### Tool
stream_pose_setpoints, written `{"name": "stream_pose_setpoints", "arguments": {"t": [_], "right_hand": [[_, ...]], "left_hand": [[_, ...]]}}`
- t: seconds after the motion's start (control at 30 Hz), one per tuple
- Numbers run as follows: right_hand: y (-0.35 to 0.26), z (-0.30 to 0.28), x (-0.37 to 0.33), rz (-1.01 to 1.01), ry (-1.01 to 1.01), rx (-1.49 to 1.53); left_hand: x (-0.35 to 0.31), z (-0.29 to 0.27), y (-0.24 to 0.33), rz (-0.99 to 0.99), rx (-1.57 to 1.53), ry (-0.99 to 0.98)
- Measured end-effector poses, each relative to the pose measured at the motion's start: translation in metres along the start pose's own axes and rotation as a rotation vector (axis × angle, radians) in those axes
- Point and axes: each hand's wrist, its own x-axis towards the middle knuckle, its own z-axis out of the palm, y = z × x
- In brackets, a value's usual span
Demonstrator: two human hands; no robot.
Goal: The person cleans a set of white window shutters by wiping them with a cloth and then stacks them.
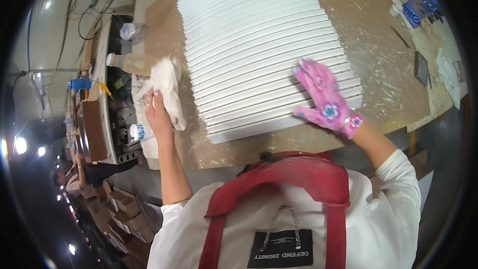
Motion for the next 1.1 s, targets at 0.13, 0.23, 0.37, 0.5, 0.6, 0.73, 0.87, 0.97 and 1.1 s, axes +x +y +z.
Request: {"name": "stream_pose_setpoints", "arguments": {"t": [0.13, 0.23, 0.37, 0.5, 0.6, 0.73, 0.87, 0.97, 1.1], "right_hand": [[-0.073, -0.007, 0.063, 0.070, 0.028, 0.957], [-0.064, -0.018, 0.104, 0.017, -0.166, 0.776], [-0.061, -0.011, 0.139, 0.049, -0.237, 0.605], [-0.072, 0.064, 0.120, -0.178, -0.043, -0.321], [-0.052, 0.045, 0.116, -0.255, -0.175, -0.368], [0.067, -0.005, 0.051, -0.132, -0.153, -0.569], [0.132, -0.052, 0.009, 0.475, 0.064, -0.316], [0.026, -0.022, 0.060, 0.069, 0.177, -0.233], [-0.092, 0.034, 0.082, -0.187, -0.146, 0.050]], "left_hand": [[-0.071, 0.059, 0.053, 0.283, 0.007, -0.525], [-0.070, 0.059, 0.017, 0.470, 0.081, -0.497], [-0.075, 0.038, -0.025, 0.516, 0.631, -0.445], [-0.077, 0.050, -0.052, 0.543, 0.791, -0.501], [-0.075, 0.045, -0.056, 0.411, 0.779, -0.611], [-0.076, 0.040, -0.058, 0.521, 0.749, -0.484], [-0.076, 0.046, -0.056, 0.554, 0.708, -0.499], [-0.078, 0.048, -0.052, 0.528, 0.724, -0.512], [-0.069, 0.049, -0.066, 0.575, 0.850, -0.679]]}}
